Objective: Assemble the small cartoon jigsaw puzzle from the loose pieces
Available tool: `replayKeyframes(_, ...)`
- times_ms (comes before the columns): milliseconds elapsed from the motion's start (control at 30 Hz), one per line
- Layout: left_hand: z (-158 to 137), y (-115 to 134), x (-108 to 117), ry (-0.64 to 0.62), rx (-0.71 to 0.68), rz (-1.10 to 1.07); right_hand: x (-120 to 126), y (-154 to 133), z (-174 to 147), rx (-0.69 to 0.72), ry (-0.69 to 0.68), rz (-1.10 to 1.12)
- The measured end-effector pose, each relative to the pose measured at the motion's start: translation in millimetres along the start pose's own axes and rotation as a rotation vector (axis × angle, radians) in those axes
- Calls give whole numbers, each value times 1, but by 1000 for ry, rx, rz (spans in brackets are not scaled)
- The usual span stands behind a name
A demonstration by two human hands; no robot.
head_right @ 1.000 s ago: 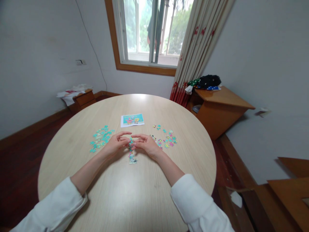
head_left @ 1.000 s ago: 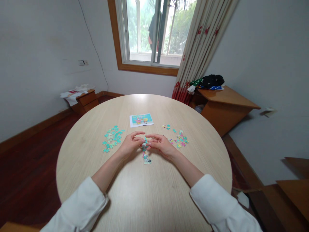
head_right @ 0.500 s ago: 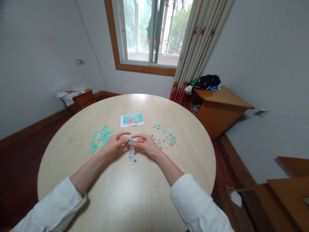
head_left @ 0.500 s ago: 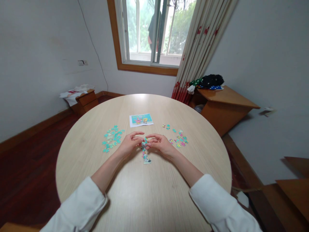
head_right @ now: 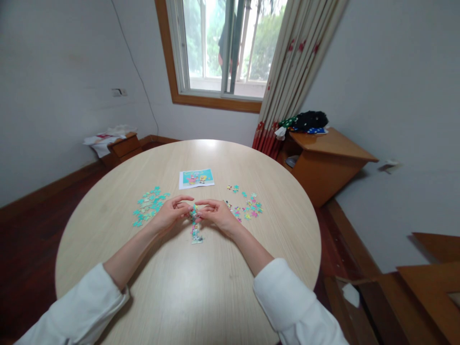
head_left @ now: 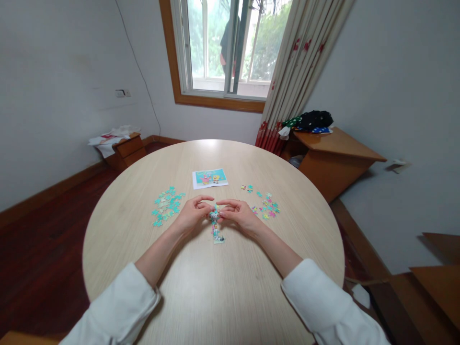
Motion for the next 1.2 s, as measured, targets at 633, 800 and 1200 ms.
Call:
replayKeyframes(633, 2, -4, 1, -19, 6, -19, 8, -2, 3, 50, 101, -146)
replayKeyframes(800, 1, -4, 1, -20, 15, -24, 9, -1, 3, 55, 110, -150)
replayKeyframes(1200, 4, -5, 3, -1, 15, -38, 11, 2, 4, 36, 117, -153)
Point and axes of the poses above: each hand's wrist, its own z-axis towards the middle knuckle, its own x-axis out of the back of the hand, y = z × x, the point moved 6 cm from there along z, towards the middle knuckle, and after that the axes turned 6 degrees about x, right-handed, at the moved point
